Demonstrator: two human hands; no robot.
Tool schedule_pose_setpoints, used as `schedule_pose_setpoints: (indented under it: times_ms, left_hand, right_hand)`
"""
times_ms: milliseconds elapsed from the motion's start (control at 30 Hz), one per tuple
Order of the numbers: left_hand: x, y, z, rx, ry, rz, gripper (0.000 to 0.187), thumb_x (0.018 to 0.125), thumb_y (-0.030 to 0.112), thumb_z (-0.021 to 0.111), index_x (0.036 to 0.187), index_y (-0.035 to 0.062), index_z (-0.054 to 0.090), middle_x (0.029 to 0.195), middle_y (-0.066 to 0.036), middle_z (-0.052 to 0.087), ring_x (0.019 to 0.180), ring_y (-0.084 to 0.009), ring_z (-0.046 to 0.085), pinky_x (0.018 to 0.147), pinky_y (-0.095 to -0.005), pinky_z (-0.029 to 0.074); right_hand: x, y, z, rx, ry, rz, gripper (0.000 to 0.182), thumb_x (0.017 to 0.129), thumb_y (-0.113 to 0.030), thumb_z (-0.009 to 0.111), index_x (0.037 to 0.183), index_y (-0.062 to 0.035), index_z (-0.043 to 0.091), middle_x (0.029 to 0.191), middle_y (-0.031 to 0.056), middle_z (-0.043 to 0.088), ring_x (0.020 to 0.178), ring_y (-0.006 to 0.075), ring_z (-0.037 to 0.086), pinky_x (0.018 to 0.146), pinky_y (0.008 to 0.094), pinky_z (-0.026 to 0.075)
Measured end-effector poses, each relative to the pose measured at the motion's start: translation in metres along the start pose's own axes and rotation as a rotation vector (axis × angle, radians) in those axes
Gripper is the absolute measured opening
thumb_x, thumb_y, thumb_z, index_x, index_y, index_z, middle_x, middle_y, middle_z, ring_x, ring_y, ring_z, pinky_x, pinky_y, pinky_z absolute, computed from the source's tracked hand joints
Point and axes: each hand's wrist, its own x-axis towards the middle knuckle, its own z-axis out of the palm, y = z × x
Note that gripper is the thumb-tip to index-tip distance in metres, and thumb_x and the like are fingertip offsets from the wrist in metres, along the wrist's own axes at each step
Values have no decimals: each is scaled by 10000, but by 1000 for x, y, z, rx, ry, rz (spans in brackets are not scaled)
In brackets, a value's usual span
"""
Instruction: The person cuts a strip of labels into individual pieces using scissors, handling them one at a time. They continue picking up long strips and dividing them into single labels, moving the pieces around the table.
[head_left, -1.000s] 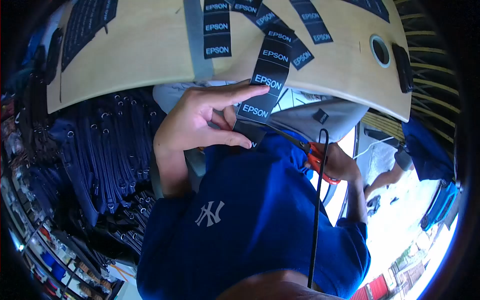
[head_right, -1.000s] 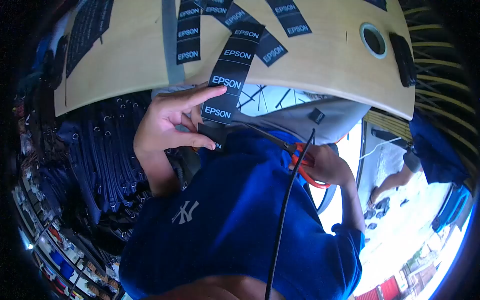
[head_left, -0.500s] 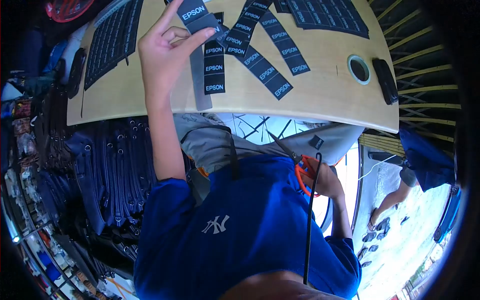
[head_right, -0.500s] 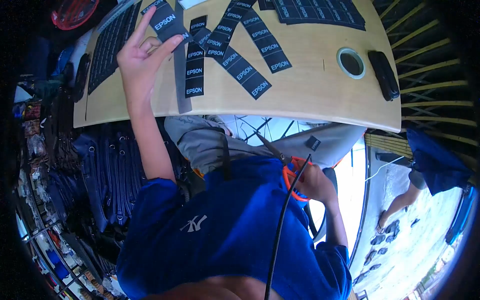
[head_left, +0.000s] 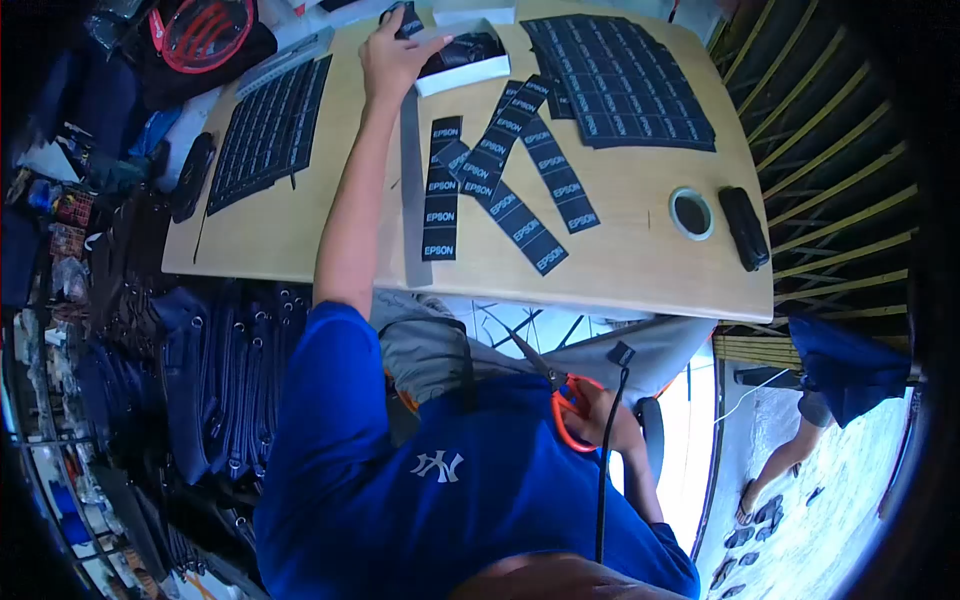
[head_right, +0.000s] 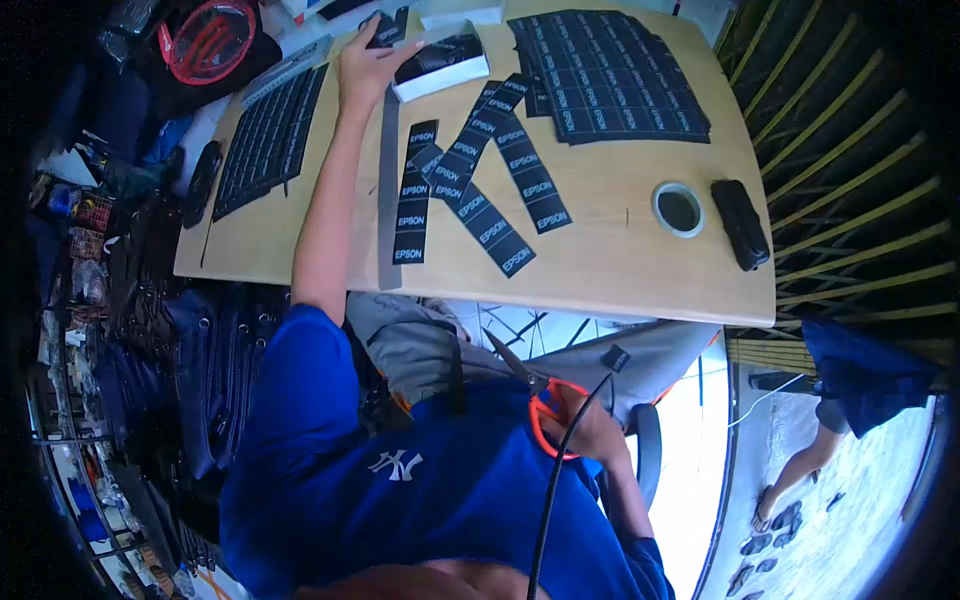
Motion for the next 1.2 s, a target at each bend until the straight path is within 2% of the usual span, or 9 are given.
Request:
schedule_pose_setpoints:
  times_ms: [33,167,300,467,567,767,867,967,1200]
  left_hand:
    - [-4,8,-8,-100,48,-44,491,789,53,686,1239,-41,512,910,-113,672,756,-91,620,602,-228,492]
    - [-30,17,-59,-538,86,-186,319,831,85,652,1116,-50,601,910,-90,667,803,-87,606,692,-222,482]
    - [-82,47,-116,-689,-59,-378,261,807,22,664,1060,-32,633,859,-39,654,719,-42,567,644,-181,445]
    - [-154,92,-146,-795,-224,-571,405,787,-46,651,1179,-39,554,706,43,545,600,4,449,534,-149,335]
    - [-186,114,-155,-870,-262,-631,535,768,-83,648,1272,-48,474,634,79,422,558,11,344,499,-150,244]
    - [-228,141,-163,-991,-339,-679,613,747,-125,656,1310,-53,423,674,38,494,619,5,403,532,-144,307]
    - [-235,147,-161,-1083,-359,-596,556,769,-132,631,1287,-57,441,951,-115,630,840,-106,606,725,-218,500]
    - [-241,144,-161,-1143,-430,-533,525,773,-132,624,1265,-65,455,1093,-175,601,940,-169,617,774,-248,524]
    - [-237,138,-168,-1051,-620,-496,495,735,-109,676,1205,-25,542,1158,-159,584,944,-147,610,719,-226,531]
  right_hand:
    - [4,-12,-4,15,-120,150,461,705,-269,713,996,42,536,811,215,587,774,351,599,675,396,462]
    - [12,-33,3,104,-55,52,464,693,-253,724,997,37,526,773,212,577,740,344,597,669,392,462]
    - [26,-49,14,232,-87,-101,454,707,-224,731,1008,29,506,722,189,553,661,330,584,624,368,460]
    - [50,-76,27,624,-9,-226,377,745,-165,700,987,4,466,652,48,462,576,118,437,548,273,398]
    - [63,-87,25,698,73,-253,366,743,-150,696,971,0,452,684,33,449,607,101,428,565,256,390]
    - [76,-113,8,941,92,-322,398,775,-153,720,1050,-4,475,847,0,484,723,65,442,666,202,389]
    - [76,-127,0,917,130,-227,284,808,-107,687,999,-6,502,820,-16,474,702,45,422,641,184,373]
    - [78,-127,-2,873,117,-186,178,834,-57,641,957,0,526,795,-29,473,688,29,414,617,172,361]
    - [80,-120,-6,780,71,-257,221,823,-80,660,980,14,536,785,-13,475,697,45,423,613,197,372]
